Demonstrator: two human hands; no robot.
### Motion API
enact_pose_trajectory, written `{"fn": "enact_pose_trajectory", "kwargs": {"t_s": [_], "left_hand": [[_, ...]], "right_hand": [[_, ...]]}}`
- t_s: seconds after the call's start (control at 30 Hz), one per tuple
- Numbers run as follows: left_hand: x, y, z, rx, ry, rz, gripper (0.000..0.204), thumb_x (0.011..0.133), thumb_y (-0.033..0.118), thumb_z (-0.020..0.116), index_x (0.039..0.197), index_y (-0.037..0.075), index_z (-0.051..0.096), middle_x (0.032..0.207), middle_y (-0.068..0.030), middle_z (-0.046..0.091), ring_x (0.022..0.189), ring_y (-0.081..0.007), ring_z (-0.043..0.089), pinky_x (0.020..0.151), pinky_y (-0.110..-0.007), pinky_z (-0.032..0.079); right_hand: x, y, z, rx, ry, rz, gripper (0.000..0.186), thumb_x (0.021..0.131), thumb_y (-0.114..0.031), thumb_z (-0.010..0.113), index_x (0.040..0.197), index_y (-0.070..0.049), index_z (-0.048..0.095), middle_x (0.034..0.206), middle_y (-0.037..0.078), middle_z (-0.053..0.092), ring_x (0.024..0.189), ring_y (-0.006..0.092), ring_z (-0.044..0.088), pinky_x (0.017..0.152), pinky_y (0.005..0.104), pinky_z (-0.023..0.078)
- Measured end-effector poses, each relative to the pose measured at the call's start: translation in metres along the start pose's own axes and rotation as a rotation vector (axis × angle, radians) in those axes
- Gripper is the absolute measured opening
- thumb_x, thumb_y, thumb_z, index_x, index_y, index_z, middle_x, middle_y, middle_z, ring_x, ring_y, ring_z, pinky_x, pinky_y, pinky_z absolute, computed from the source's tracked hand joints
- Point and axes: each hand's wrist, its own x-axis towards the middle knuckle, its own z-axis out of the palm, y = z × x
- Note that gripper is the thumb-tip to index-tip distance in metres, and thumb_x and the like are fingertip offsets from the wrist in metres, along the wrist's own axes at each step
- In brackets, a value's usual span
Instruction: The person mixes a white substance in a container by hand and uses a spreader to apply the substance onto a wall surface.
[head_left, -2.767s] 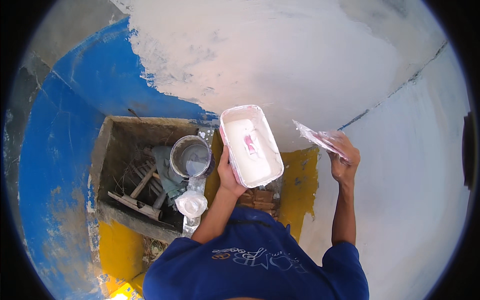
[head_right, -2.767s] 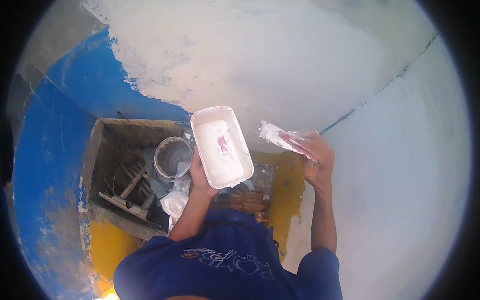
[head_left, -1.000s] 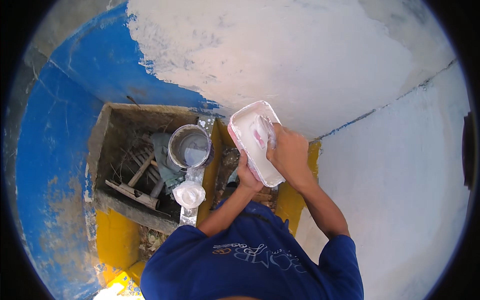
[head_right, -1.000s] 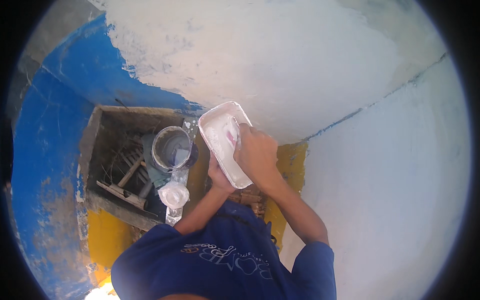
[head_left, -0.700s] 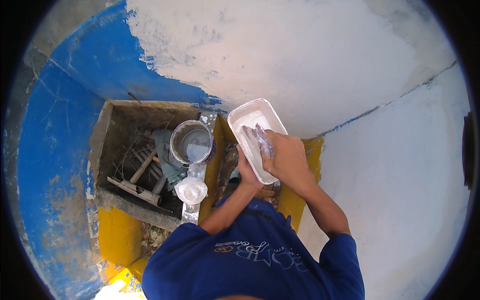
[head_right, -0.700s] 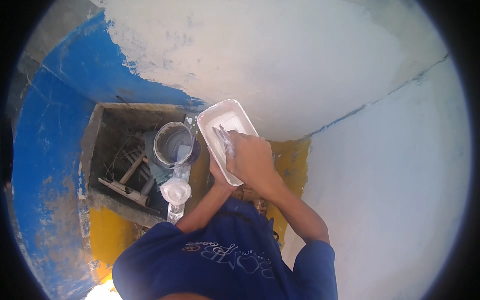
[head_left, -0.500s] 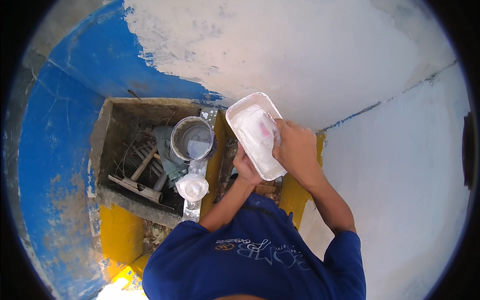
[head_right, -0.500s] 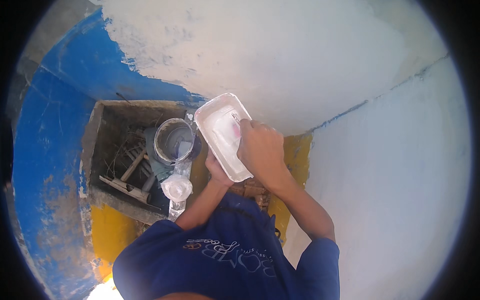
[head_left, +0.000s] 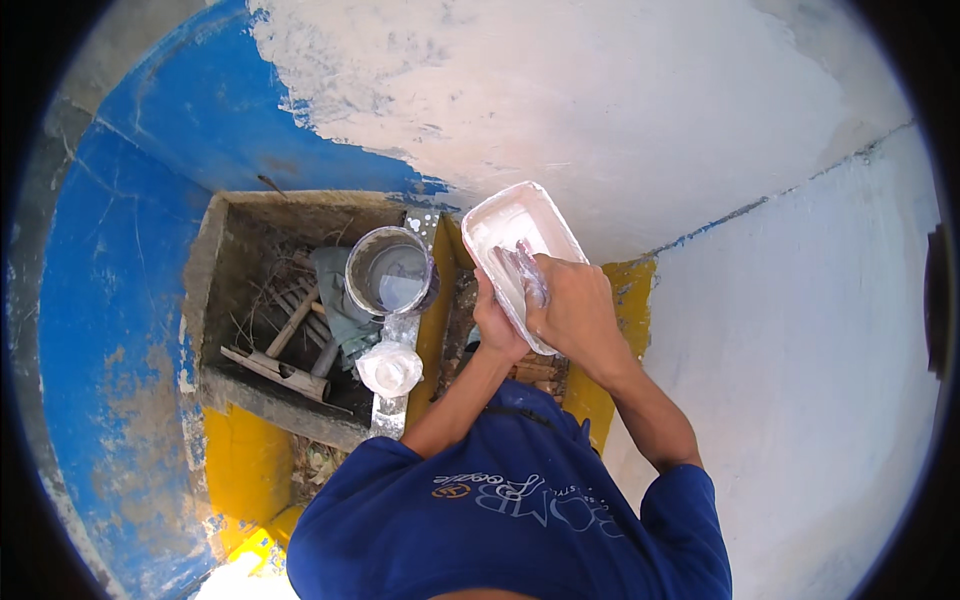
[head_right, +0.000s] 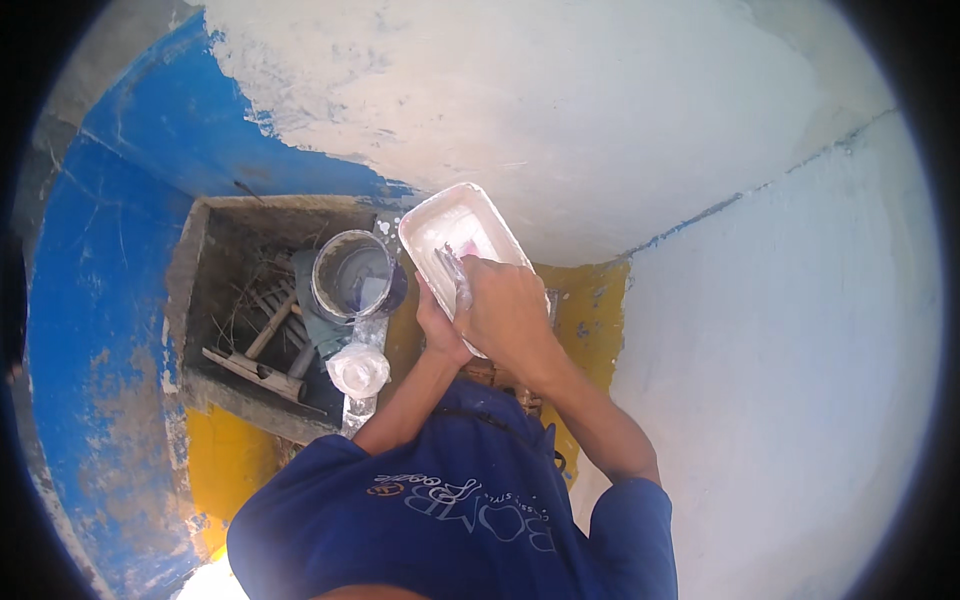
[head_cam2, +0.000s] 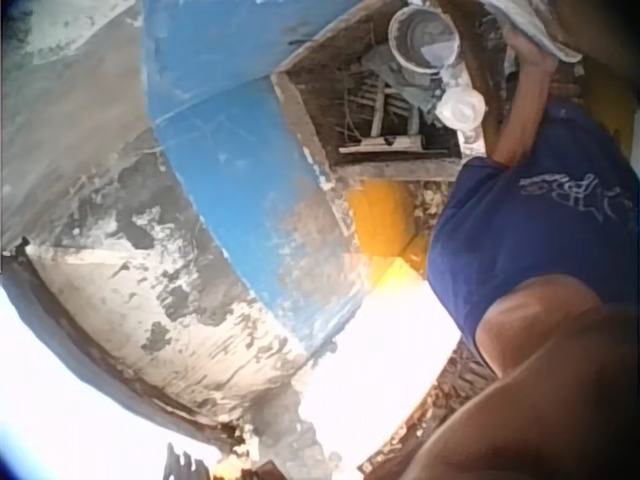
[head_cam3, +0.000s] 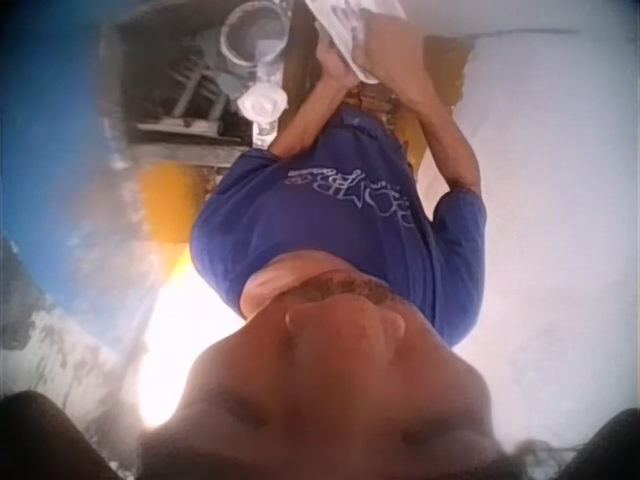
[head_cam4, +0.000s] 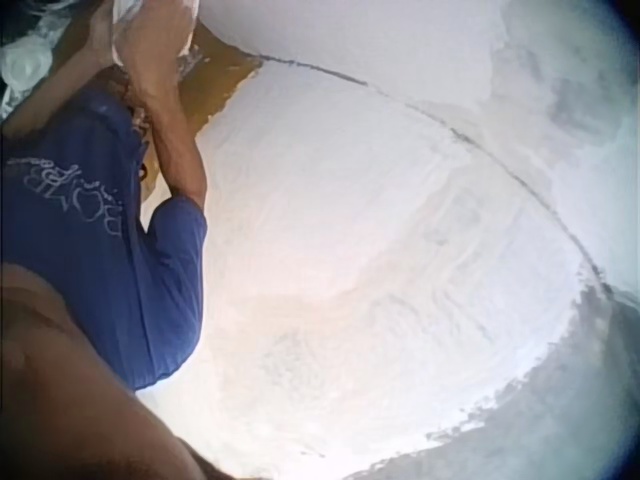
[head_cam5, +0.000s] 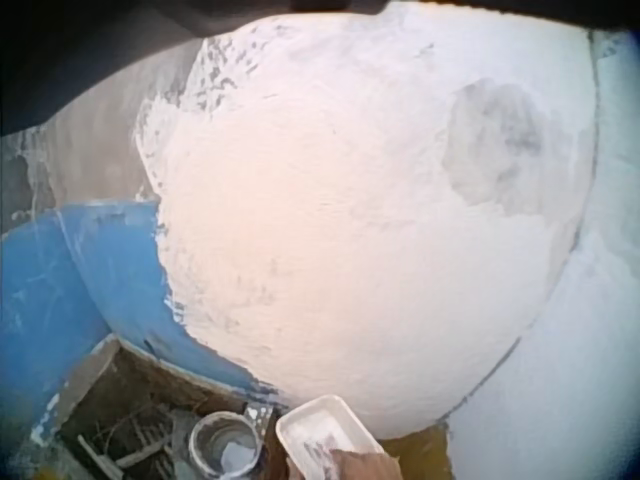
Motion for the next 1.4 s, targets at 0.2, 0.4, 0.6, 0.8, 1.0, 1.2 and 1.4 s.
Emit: {"fn": "enact_pose_trajectory", "kwargs": {"t_s": [0.2, 0.4, 0.6, 0.8, 1.0, 1.2, 1.4], "left_hand": [[-0.001, 0.001, -0.003, -0.002, 0.027, -0.034, 0.07, 0.099, 0.062, 0.036, 0.147, 0.011, 0.038, 0.142, -0.0112, 0.049, 0.13, -0.0293, 0.049, 0.111, -0.047, 0.038], [-0.003, 0.007, 0.0, -0.037, -0.131, -0.052, 0.061, 0.102, 0.056, 0.034, 0.144, 0.013, 0.042, 0.136, -0.0114, 0.053, 0.125, -0.029, 0.053, 0.107, -0.046, 0.042], [-0.005, 0.004, -0.004, 0.025, -0.004, -0.083, 0.076, 0.098, 0.065, 0.034, 0.151, 0.011, 0.032, 0.148, -0.0135, 0.044, 0.134, -0.0323, 0.046, 0.112, -0.051, 0.037], [-0.007, 0.001, -0.001, 0.009, 0.007, -0.115, 0.069, 0.101, 0.06, 0.032, 0.151, 0.013, 0.033, 0.147, -0.0129, 0.045, 0.132, -0.0336, 0.047, 0.111, -0.05, 0.038], [-0.005, 0.003, -0.006, -0.02, -0.026, -0.123, 0.071, 0.101, 0.06, 0.031, 0.151, 0.011, 0.031, 0.147, -0.0142, 0.045, 0.133, -0.035, 0.047, 0.111, -0.051, 0.038], [0.002, 0.004, 0.006, 0.119, -0.041, -0.154, 0.075, 0.1, 0.063, 0.028, 0.152, 0.009, 0.03, 0.148, -0.0154, 0.043, 0.133, -0.0366, 0.046, 0.111, -0.055, 0.038], [0.003, 0.005, -0.013, 0.001, -0.027, -0.206, 0.073, 0.095, 0.067, 0.037, 0.149, 0.019, 0.036, 0.144, -0.0106, 0.047, 0.131, -0.0379, 0.047, 0.109, -0.06, 0.036]], "right_hand": [[0.001, 0.0, 0.001, 0.025, -0.074, 0.031, 0.018, 0.075, -0.009, 0.061, 0.083, 0.007, 0.064, 0.075, 0.029, 0.061, 0.072, 0.0486, 0.059, 0.068, 0.0496, 0.05], [0.007, 0.005, -0.015, 0.35, -0.146, 0.193, 0.018, 0.072, -0.005, 0.061, 0.083, 0.008, 0.065, 0.068, 0.029, 0.06, 0.063, 0.0473, 0.058, 0.065, 0.0486, 0.048], [0.007, 0.007, -0.025, 0.39, -0.137, 0.246, 0.018, 0.081, -0.007, 0.065, 0.092, 0.007, 0.066, 0.073, 0.024, 0.064, 0.064, 0.0254, 0.063, 0.068, 0.0383, 0.05], [0.004, 0.037, -0.011, 0.544, -0.103, 0.284, 0.017, 0.082, -0.008, 0.065, 0.09, 0.007, 0.067, 0.072, 0.017, 0.067, 0.064, 0.0213, 0.062, 0.067, 0.0375, 0.05], [-0.003, 0.041, -0.025, 0.632, -0.006, 0.36, 0.016, 0.086, -0.005, 0.067, 0.098, 0.005, 0.07, 0.084, 0.007, 0.072, 0.075, 0.0097, 0.062, 0.069, 0.0286, 0.051], [-0.004, 0.077, -0.008, 0.934, 0.055, 0.453, 0.018, 0.085, -0.003, 0.064, 0.099, 0.008, 0.069, 0.087, 0.013, 0.072, 0.076, 0.0159, 0.067, 0.071, 0.0314, 0.054], [0.008, 0.102, -0.075, 1.539, 0.456, 0.382, 0.029, 0.092, -0.002, 0.056, 0.117, 0.011, 0.058, 0.109, 0.017, 0.067, 0.095, 0.0233, 0.068, 0.089, 0.0362, 0.055]]}}
